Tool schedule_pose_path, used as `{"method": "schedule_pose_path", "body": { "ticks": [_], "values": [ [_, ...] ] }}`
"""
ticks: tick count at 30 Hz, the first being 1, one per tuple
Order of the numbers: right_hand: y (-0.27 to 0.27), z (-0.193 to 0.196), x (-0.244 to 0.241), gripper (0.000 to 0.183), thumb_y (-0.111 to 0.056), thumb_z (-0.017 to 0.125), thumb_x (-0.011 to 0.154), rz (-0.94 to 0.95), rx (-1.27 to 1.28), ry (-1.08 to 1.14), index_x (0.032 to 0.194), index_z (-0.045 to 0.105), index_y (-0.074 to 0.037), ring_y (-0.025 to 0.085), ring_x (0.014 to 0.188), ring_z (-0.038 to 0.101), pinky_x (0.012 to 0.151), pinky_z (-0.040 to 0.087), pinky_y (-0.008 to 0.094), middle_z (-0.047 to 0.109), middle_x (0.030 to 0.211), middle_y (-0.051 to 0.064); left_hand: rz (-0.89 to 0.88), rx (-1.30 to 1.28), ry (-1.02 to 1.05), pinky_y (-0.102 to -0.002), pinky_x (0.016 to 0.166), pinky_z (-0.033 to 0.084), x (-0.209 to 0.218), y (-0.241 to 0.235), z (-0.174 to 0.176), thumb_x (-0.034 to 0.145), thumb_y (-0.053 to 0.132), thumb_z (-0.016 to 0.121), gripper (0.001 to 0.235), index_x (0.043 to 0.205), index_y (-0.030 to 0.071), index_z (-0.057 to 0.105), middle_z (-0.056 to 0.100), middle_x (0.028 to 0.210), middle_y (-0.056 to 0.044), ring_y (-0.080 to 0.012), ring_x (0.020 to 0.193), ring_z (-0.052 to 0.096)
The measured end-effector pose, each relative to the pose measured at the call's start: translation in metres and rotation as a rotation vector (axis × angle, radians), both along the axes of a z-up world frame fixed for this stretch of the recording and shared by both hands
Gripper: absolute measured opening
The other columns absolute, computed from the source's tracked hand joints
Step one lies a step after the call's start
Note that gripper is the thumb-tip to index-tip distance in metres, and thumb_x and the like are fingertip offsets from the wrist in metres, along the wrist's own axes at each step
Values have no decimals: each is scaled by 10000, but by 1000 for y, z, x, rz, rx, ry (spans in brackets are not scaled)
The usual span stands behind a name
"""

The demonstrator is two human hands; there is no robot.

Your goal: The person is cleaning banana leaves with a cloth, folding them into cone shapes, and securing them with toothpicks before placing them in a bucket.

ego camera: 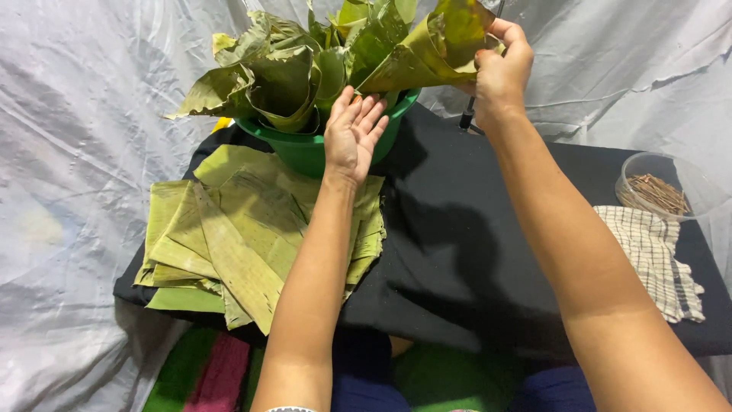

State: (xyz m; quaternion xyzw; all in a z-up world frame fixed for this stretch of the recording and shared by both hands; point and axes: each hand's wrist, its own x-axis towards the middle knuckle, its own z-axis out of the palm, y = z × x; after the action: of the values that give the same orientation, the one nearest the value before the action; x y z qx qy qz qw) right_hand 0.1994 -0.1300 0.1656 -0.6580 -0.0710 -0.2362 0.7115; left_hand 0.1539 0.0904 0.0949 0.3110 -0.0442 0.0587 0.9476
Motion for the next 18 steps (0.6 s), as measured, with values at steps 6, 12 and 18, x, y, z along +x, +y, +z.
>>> {"method": "schedule_pose_path", "body": {
  "ticks": [6,12,18],
  "values": [
    [6,4,6,364,-190,565,991,297,58,-12,1342,467,-183,280,1106,690,815,725,465,602,1271,132,-48,92,-7,-500,1103,395,9,-8,8,936,211,519,760,1605,48,198,313,1583,-334,-449,1390,446],
    [38,-4,5,364,-49,559,993,511,13,-91,1348,519,-122,220,1118,683,922,669,413,608,1269,139,-90,201,51,-423,1006,446,-7,4,13,954,261,525,642,1559,90,394,541,1389,-197,-292,1208,579],
    [54,-39,-11,462,-41,638,996,239,-35,-322,1418,479,-140,233,1133,596,865,513,322,483,1452,183,-67,466,12,-443,1043,442,-48,54,-4,951,251,581,510,1440,105,549,598,1403,-102,-274,1262,590]
  ]
}}
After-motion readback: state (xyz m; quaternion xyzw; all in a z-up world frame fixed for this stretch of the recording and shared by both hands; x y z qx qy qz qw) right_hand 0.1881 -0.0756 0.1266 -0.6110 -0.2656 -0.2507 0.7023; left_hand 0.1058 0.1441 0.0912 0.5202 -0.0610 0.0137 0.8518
